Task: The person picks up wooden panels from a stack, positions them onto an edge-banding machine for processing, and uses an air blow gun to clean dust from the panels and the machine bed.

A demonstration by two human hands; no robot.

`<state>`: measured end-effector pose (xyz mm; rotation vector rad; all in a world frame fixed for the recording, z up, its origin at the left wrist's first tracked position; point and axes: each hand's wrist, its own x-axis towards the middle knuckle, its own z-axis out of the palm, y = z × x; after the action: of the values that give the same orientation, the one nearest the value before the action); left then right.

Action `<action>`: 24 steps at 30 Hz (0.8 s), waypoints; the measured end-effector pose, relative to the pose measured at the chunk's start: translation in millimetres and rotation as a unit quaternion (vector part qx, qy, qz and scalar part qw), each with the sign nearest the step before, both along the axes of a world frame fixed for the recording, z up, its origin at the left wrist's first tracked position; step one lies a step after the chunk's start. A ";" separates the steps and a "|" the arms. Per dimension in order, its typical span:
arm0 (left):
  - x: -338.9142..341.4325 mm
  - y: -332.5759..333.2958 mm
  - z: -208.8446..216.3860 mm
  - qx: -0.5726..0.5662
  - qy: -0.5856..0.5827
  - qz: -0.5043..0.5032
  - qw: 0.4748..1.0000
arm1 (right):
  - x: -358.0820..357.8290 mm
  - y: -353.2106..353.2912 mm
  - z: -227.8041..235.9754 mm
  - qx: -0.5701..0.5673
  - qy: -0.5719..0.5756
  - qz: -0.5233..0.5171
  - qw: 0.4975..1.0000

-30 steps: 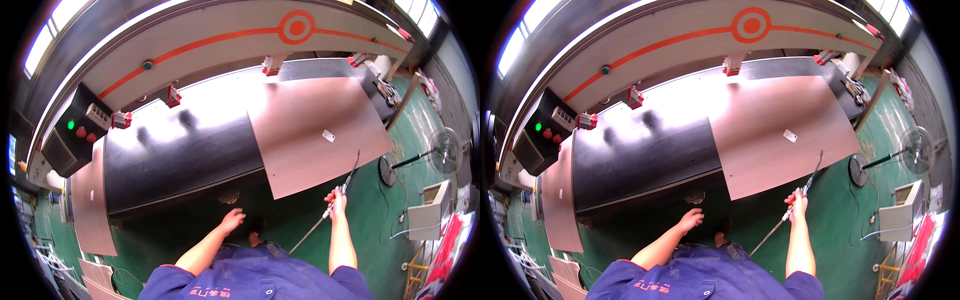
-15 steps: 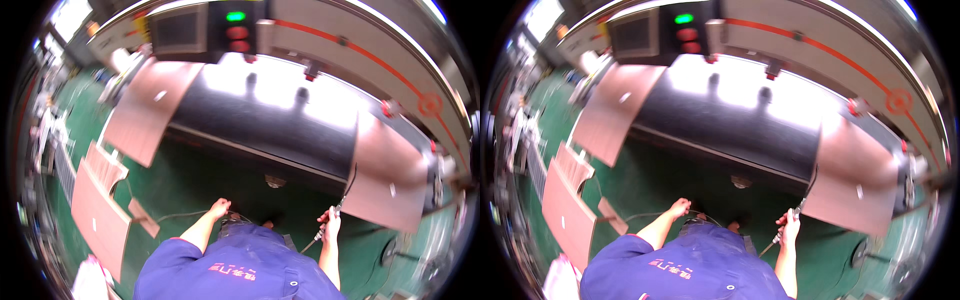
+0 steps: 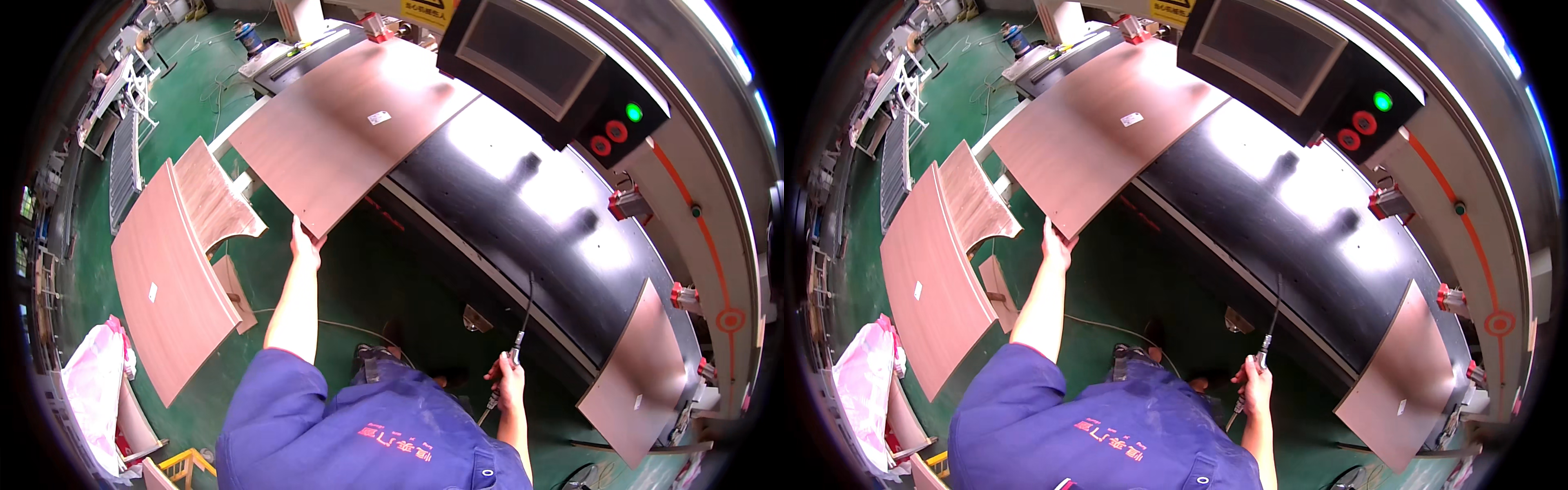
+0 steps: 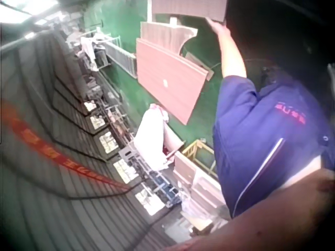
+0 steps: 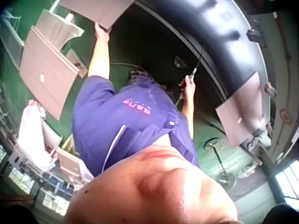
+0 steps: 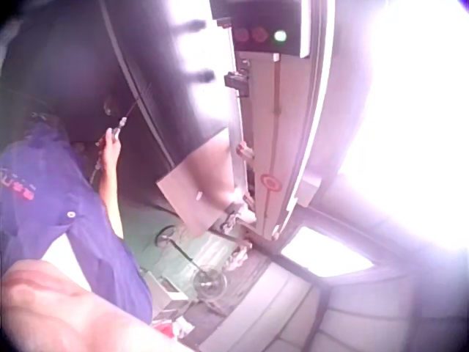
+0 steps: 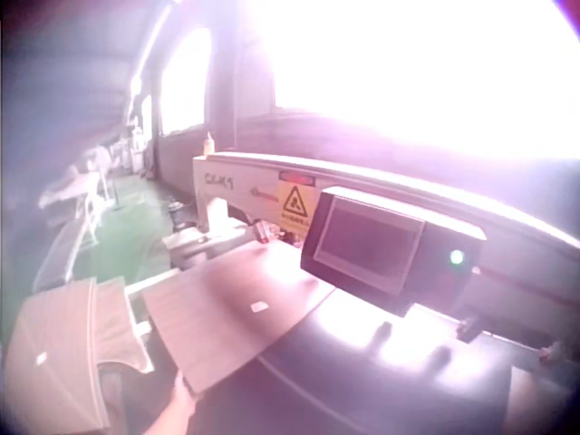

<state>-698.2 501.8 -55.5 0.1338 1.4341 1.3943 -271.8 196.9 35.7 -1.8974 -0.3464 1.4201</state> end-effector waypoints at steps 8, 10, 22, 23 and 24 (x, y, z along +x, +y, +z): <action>-5.7 29.6 4.9 -0.022 0.117 -0.058 0.991 | -38.5 52.5 13.0 0.008 0.021 0.070 0.997; 7.4 14.3 5.9 -0.017 0.102 -0.061 0.993 | -42.9 63.5 11.6 0.004 0.003 0.085 0.996; 69.1 -88.7 6.2 -0.034 0.012 -0.119 0.992 | -66.6 113.5 27.2 -0.064 0.000 0.151 0.986; 69.7 -96.8 6.1 -0.038 0.005 -0.123 0.992 | -63.4 111.6 26.6 -0.073 -0.007 0.141 0.987; 69.9 -104.7 6.8 -0.032 0.003 -0.136 0.990 | -57.0 110.7 22.8 -0.073 0.003 0.143 0.987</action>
<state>-628.3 397.1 -48.7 0.2827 1.4062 1.1256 -328.8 307.6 58.4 -2.0209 -0.5434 1.6790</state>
